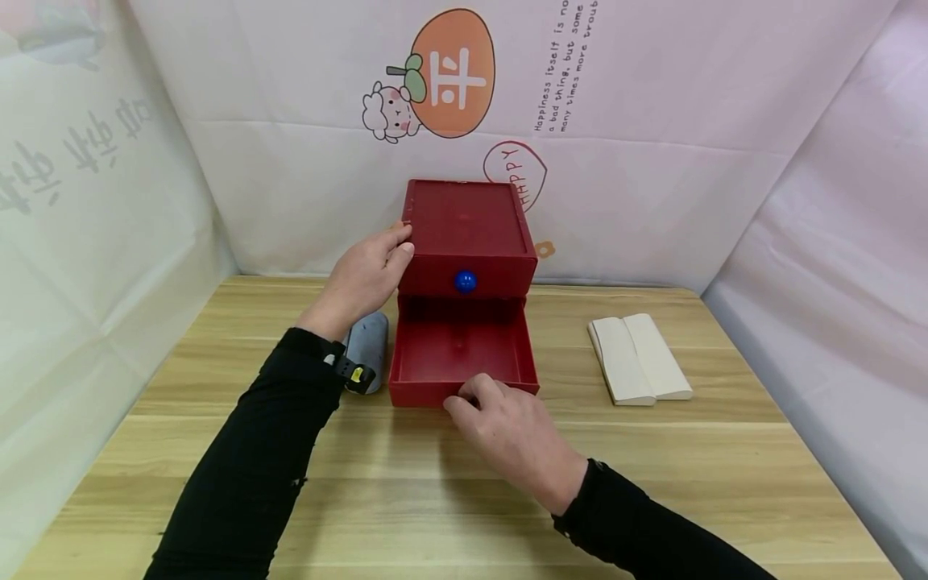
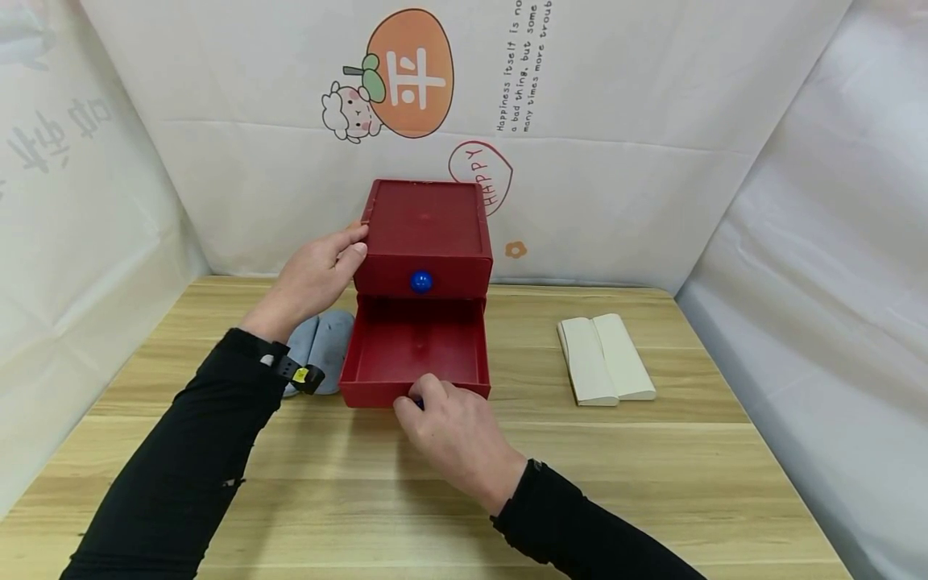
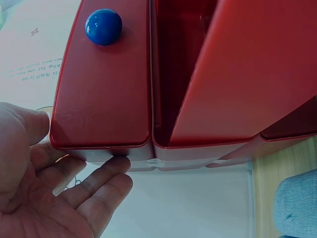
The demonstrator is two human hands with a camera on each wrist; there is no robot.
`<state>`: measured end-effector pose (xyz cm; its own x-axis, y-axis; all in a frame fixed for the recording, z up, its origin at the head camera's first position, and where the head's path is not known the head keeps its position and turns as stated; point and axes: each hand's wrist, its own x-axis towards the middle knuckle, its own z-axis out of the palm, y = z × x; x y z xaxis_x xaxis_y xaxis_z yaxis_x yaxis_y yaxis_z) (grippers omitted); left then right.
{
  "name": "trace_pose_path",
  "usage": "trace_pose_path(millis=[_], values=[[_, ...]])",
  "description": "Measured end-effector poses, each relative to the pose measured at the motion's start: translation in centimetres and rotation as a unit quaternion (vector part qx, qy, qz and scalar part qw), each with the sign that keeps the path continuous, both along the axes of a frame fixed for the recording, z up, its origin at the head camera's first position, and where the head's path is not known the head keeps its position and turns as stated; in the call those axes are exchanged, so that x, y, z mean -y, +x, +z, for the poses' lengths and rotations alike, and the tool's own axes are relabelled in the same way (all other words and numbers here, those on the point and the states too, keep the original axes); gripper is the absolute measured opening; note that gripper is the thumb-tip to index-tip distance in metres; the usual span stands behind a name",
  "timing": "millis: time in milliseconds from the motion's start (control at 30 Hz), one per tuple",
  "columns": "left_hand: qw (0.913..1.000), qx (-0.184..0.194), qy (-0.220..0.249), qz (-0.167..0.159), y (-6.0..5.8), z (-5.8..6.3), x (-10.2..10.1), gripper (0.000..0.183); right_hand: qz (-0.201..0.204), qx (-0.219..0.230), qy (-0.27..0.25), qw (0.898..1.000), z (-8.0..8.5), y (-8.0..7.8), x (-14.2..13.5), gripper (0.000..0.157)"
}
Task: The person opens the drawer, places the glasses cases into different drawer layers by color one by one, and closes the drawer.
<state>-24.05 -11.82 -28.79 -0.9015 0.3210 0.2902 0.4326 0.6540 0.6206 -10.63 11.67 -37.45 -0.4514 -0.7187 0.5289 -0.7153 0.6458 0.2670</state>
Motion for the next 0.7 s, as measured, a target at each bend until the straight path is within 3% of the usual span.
trace_pose_path(millis=[700], values=[[1.0,0.005,0.002,0.002,-0.05,-0.18,-0.01,0.061,0.004,0.004,-0.006,1.0,-0.18,0.36,-0.01,0.025]])
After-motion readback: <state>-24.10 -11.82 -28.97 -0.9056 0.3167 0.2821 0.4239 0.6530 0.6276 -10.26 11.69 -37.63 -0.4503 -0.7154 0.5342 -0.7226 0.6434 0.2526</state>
